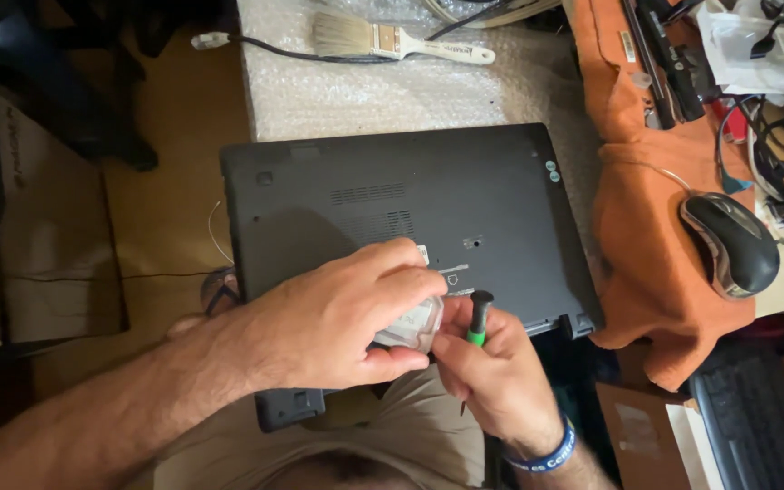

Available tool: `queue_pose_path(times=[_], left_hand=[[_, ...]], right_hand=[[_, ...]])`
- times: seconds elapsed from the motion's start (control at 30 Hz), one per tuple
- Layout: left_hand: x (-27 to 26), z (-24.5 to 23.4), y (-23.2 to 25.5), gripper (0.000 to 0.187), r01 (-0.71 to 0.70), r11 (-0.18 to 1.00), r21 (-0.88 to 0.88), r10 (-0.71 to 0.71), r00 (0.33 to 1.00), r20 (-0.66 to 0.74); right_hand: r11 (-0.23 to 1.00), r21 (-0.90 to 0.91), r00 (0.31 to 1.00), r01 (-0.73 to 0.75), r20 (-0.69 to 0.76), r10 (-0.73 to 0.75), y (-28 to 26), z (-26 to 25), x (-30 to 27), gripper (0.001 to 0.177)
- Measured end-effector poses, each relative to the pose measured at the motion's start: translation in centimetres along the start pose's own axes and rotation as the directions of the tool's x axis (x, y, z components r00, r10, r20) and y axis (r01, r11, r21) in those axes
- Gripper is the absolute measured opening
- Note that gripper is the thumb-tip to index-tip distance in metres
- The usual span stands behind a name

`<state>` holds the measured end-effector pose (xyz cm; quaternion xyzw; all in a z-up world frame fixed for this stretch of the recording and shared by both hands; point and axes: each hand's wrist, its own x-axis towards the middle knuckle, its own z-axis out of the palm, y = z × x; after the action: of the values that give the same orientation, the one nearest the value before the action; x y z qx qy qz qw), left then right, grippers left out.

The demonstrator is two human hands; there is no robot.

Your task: Disassembling a laptop by removing screws and internal components using a screwdriver

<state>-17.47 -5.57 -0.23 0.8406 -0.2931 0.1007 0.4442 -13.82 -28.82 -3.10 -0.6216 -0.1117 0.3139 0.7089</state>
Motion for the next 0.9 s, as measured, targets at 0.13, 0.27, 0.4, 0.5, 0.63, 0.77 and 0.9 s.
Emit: queue_pose_path(times=[0.13,0.27,0.4,0.5,0.63,0.77,0.9], left_hand=[[0.4,0.2,0.1,0.049,-0.001,1.0,-0.022,0.0,1.0,-0.003],[0.9,0.0,-0.1,0.048,0.058,0.996,-0.067,-0.056,0.998,0.035],[1.2,-0.2,-0.6,0.052,0.108,0.983,-0.15,-0.098,0.992,0.076],[1.3,0.0,-1.1,0.049,0.067,0.988,-0.137,-0.064,0.998,0.031],[1.6,0.4,-1.3,0.046,0.042,0.99,-0.132,-0.044,0.999,-0.01],[1.9,1.2,-1.1,0.039,0.021,1.0,0.014,-0.019,0.993,-0.119],[2.1,1.9,-0.8,0.036,0.069,0.983,0.171,-0.033,0.978,-0.208]], right_hand=[[1.0,0.005,1.0,-0.022,0.012,0.022,-1.3,0.6,0.6,0.007],[0.995,-0.084,0.999,-0.05,-0.025,0.048,-2.1,0.3,1.4,0.018],[0.98,-0.196,0.999,-0.023,-0.037,0.016,-3.1,0.8,1.7,0.021],[0.954,-0.293,0.997,-0.056,-0.063,0.039,-4.0,1.1,1.9,0.022],[0.945,-0.321,0.998,-0.06,-0.041,0.049,-4.5,0.9,2.4,0.018],[0.939,-0.336,0.998,-0.069,-0.031,0.063,-4.5,0.8,2.6,0.019],[0.964,-0.227,0.989,-0.137,-0.081,0.122,-4.2,0.9,2.9,0.015]])
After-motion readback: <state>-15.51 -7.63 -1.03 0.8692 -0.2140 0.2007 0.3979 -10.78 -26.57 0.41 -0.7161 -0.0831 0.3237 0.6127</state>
